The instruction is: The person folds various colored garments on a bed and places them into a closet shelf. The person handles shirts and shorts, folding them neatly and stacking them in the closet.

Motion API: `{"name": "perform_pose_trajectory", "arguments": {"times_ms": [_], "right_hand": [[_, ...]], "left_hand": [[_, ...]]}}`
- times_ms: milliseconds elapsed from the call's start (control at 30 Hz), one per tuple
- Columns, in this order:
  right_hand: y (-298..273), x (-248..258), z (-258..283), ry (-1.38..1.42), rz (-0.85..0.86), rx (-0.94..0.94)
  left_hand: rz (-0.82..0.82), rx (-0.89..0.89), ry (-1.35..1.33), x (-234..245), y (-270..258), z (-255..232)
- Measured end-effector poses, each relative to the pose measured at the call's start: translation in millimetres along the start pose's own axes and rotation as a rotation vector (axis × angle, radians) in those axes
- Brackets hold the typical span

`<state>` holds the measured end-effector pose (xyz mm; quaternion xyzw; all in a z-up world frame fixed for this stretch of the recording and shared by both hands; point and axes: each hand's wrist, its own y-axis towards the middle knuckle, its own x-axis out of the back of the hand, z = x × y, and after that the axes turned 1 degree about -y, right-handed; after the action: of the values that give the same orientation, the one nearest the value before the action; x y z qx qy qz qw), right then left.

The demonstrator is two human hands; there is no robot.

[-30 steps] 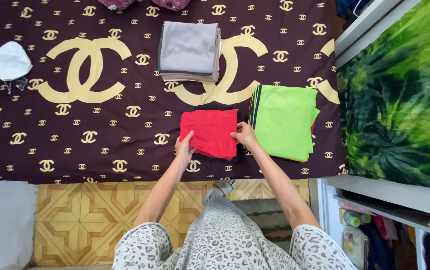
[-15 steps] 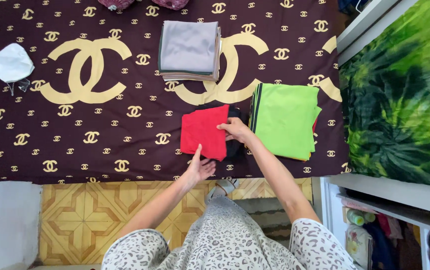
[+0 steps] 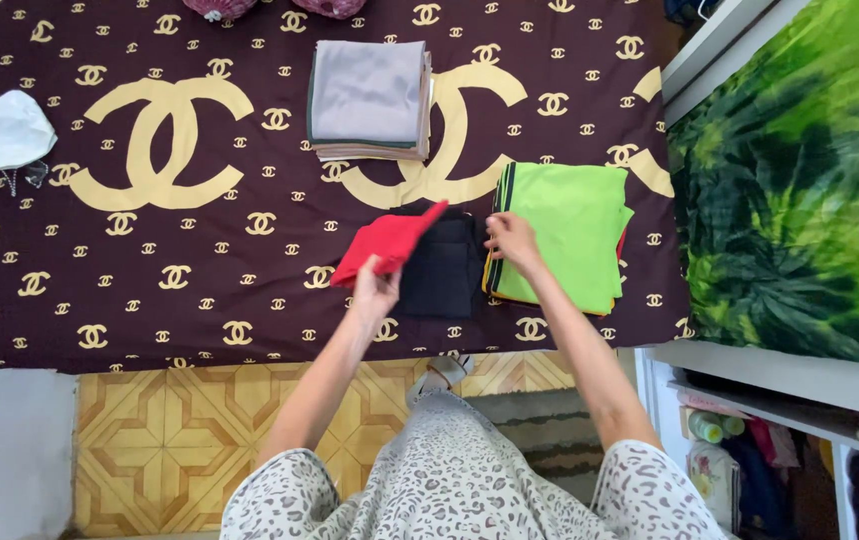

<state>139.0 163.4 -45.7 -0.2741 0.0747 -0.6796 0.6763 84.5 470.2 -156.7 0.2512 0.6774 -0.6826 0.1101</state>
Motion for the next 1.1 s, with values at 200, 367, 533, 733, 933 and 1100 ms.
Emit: {"name": "perform_pose_trajectory", "arguments": {"times_ms": [200, 367, 533, 733, 933, 1100], "right_hand": [[-21.5, 56.0, -20.4, 0.128, -0.070, -0.019], [-47.5, 49.9, -28.8, -0.012, -0.057, 0.156], [-69.8, 15.3, -48.8, -0.431, -0.081, 0.500], [-79.6, -56.3, -74.1, -0.853, -0.009, 1.211], [-60.2, -96.4, -94.8, -1.230, 0.110, 1.000], [-25.9, -71.2, -61.3, -1.144, 0.441, 0.742]], "left_hand": [[0.074, -0.317, -0.095, -51.9, -51.6, -69.1], [0.028, -0.526, -0.089, -3.8, 7.2, -149.7], [-0.260, -0.736, 0.080, 89.4, 48.1, -168.9], [-0.339, -0.442, 0.328, 130.1, 56.5, -111.5], [-0.116, 0.085, 0.652, 110.9, 38.5, -46.8], [-0.049, 0.086, 1.048, 82.3, 41.5, -79.6]]}}
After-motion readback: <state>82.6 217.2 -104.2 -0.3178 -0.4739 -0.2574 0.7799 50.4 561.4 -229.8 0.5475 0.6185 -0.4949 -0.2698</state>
